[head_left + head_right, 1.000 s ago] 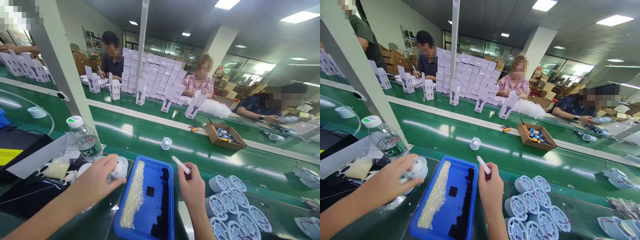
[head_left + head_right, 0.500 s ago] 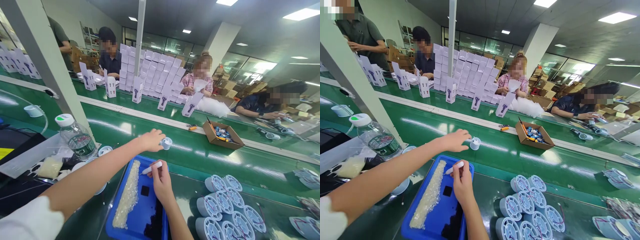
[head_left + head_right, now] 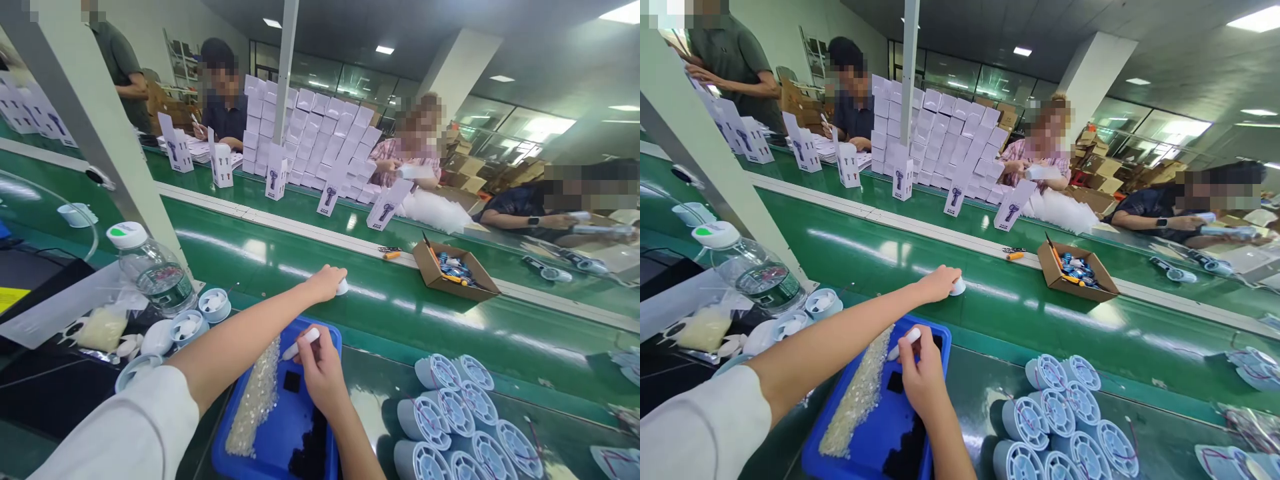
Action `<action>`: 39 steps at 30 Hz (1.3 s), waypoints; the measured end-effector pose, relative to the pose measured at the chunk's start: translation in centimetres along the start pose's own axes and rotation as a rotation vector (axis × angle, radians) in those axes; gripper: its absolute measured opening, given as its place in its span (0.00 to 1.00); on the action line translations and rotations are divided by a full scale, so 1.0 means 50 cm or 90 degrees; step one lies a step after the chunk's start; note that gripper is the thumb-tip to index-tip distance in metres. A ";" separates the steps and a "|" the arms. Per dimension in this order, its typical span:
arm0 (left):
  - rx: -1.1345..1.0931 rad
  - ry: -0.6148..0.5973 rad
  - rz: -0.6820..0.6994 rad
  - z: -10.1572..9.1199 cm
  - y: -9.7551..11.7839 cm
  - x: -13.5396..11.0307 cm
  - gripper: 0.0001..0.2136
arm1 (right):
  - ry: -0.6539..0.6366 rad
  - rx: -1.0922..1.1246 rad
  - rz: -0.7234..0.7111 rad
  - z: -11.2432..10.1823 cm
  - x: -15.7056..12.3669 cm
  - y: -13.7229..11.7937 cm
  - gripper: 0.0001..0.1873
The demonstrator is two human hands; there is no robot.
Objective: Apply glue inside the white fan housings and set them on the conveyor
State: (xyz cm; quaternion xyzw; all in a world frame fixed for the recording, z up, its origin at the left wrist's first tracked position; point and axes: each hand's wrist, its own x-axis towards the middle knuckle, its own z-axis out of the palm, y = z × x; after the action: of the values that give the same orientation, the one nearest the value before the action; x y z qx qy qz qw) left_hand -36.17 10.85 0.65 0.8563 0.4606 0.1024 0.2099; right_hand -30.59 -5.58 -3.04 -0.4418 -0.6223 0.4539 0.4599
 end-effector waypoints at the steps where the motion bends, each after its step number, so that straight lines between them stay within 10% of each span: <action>1: -0.017 0.021 -0.014 -0.004 0.000 -0.001 0.09 | 0.002 -0.013 -0.004 -0.001 -0.001 -0.001 0.09; 14: -0.476 0.325 -0.050 -0.154 0.081 -0.146 0.07 | -0.010 -0.046 -0.024 -0.004 -0.027 0.000 0.05; 21: -0.587 0.380 -0.088 -0.167 0.058 -0.177 0.08 | -0.046 -0.199 -0.070 -0.001 -0.019 -0.012 0.04; 30: -0.668 0.349 -0.145 -0.176 0.030 -0.175 0.10 | 0.378 -0.184 -0.093 -0.050 -0.027 0.037 0.07; 39: -0.623 0.415 -0.188 -0.186 0.011 -0.181 0.09 | 0.355 -0.165 -0.071 -0.048 -0.026 0.048 0.06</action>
State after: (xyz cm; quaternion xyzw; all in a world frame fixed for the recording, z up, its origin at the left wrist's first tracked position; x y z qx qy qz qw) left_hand -44.23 5.52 9.33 0.5121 0.5146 0.5291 0.4393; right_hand -27.72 -5.96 -5.20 -0.5697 -0.5482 0.2062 0.5765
